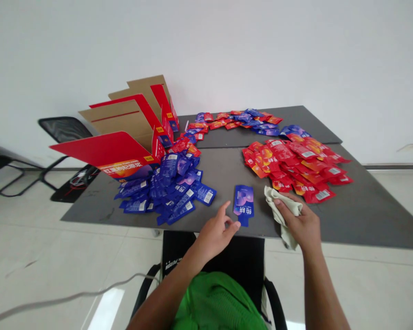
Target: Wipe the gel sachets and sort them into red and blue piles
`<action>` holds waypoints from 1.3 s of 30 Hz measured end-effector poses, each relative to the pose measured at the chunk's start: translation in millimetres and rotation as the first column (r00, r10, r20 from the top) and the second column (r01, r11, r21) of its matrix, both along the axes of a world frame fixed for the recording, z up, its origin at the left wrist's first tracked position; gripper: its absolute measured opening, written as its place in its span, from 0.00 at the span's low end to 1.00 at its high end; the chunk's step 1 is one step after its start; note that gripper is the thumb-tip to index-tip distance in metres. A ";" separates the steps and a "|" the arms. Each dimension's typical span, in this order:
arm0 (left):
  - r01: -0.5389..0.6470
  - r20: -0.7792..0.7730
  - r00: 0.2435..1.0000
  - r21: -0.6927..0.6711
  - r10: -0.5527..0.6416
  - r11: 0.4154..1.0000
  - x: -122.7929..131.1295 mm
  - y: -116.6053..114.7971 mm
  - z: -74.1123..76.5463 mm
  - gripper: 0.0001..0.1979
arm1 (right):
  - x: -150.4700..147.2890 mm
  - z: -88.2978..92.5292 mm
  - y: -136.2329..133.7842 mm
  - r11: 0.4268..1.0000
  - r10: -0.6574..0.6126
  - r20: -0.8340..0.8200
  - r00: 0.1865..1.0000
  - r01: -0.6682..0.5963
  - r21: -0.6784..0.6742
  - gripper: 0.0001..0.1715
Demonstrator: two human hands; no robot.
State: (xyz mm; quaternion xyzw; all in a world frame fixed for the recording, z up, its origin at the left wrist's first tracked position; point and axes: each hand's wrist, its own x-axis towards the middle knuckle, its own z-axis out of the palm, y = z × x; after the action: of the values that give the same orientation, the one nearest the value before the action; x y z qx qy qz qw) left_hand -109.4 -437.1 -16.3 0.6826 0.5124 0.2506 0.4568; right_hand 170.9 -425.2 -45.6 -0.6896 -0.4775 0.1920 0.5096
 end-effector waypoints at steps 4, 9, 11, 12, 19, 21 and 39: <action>0.112 -0.343 0.939 0.325 0.007 0.939 -0.8 -24.4 5.2 0.16 | -1.0 -1.4 -0.9 1.000 0.004 -0.008 1.000 -0.004 0.007 0.38; 0.279 -0.439 0.897 0.645 0.047 0.712 21.2 -36.0 -7.0 0.15 | -1.6 9.1 1.3 0.998 0.029 -0.025 0.999 -0.028 0.056 0.34; 0.333 -0.459 0.888 0.684 0.028 0.649 26.1 -34.1 -16.6 0.20 | -3.1 23.0 4.9 0.990 0.057 0.053 0.997 -0.063 0.126 0.29; 0.357 -0.472 0.881 0.694 0.019 0.625 27.0 -32.8 -21.9 0.21 | -4.5 31.0 7.4 0.980 0.077 0.119 0.990 -0.097 0.175 0.26; 0.436 -0.526 0.850 0.694 -0.010 0.572 23.2 -30.7 -50.1 0.19 | -24.9 49.1 24.5 0.668 0.533 0.690 0.490 -0.744 0.013 0.21; 0.437 -0.519 0.854 0.703 -0.016 0.561 22.4 -30.2 -52.3 0.18 | -29.1 39.2 29.4 0.595 0.617 0.708 0.343 -0.792 -0.135 0.22; 0.384 -0.394 0.910 0.684 -0.129 0.620 20.9 -21.4 -46.6 0.16 | -35.5 60.3 54.3 0.683 0.502 0.805 0.316 -0.716 -0.145 0.26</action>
State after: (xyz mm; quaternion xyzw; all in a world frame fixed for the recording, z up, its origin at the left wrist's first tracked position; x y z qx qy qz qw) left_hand -88.5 -458.6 -62.9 0.9061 0.3231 0.2609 0.0810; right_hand 135.5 -370.8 14.7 -0.3960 -0.8946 -0.0167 0.2064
